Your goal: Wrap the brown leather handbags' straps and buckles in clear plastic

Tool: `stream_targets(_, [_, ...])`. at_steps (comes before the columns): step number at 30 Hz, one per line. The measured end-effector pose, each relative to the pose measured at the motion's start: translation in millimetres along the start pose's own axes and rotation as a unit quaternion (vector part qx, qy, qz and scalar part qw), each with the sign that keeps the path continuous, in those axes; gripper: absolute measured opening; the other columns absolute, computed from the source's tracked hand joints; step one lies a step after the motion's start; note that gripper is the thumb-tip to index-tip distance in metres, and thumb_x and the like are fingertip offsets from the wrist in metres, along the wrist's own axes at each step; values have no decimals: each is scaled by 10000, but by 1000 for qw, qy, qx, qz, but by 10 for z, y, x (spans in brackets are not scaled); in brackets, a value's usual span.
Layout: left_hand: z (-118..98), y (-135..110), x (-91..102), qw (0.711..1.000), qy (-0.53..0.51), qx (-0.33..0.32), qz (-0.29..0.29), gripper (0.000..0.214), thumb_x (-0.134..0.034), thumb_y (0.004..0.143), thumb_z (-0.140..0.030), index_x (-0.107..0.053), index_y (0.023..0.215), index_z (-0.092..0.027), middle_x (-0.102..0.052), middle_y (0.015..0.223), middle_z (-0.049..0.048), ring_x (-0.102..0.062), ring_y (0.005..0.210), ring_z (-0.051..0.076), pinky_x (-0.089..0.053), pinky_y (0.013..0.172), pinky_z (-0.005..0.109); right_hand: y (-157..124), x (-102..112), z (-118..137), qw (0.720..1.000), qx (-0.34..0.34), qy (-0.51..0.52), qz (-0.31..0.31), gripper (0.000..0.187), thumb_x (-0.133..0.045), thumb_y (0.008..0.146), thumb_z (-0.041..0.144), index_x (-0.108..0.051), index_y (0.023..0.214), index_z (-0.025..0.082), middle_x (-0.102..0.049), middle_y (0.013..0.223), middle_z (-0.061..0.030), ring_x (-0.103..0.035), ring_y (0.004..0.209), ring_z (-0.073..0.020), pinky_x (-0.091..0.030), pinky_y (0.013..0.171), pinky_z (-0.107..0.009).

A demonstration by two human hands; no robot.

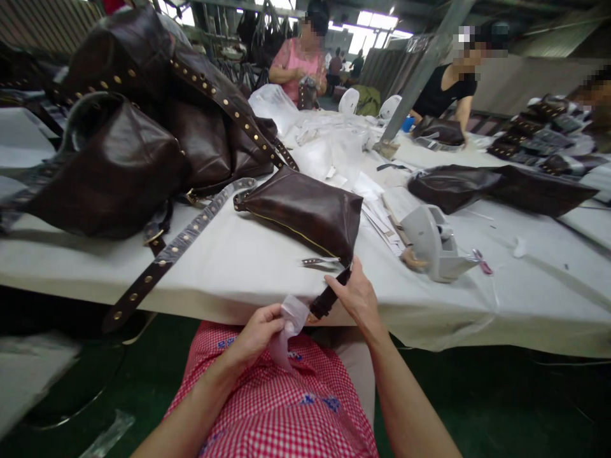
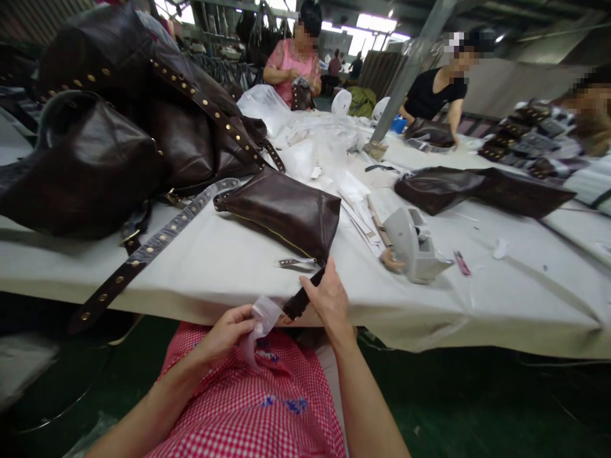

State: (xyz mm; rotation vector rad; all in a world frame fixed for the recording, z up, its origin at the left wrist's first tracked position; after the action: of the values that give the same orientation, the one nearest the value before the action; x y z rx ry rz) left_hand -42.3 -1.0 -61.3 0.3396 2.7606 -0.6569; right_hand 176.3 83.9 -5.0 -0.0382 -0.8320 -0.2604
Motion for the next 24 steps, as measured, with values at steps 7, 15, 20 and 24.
stream_targets(7, [46, 31, 71, 1000, -16, 9, -13, 389, -712, 672, -479, -668, 791, -111, -603, 675, 7, -455, 587, 98, -328, 565, 203, -151, 58, 50, 999, 6, -30, -12, 878, -595, 750, 568, -341, 1436, 82, -665, 925, -120, -626, 817, -274, -483, 752, -395])
stream_targets(15, [-162, 55, -26, 996, 77, -46, -9, 343, -669, 682, -466, -639, 683, -124, -560, 630, -5, -443, 597, 117, -337, 572, 222, -882, -314, 67, 950, -63, 213, 221, 536, -429, 850, 642, -663, 823, 161, -631, 681, -52, -560, 593, -166, -413, 529, -262])
stream_targets(20, [-142, 82, -199, 985, 156, -66, 1, 270, -625, 705, -394, -536, 605, -160, -527, 584, -24, -438, 574, 119, -347, 554, 223, -1086, -505, 140, 853, -122, 445, 243, 410, -689, 720, 559, -550, 681, 175, -533, 597, 36, -473, 529, -92, -395, 512, -205])
stream_targets(24, [-294, 85, -312, 960, 257, -113, 1, 275, -552, 789, -387, -532, 618, -173, -556, 629, -1, -493, 630, 153, -389, 586, 243, -812, -235, -74, 884, -112, 435, 133, 429, -686, 699, 595, -526, 719, 198, -574, 628, 22, -514, 535, -125, -458, 544, -254])
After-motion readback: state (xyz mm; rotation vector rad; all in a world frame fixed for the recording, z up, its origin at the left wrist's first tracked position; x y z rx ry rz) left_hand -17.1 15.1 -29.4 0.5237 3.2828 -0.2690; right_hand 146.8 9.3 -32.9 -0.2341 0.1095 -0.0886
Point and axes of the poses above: each hand's wrist, its own y-axis towards the middle knuckle, its own x-axis out of the back of the hand, z = x × y, the point moved 8 cm from there along y, towards the middle knuckle
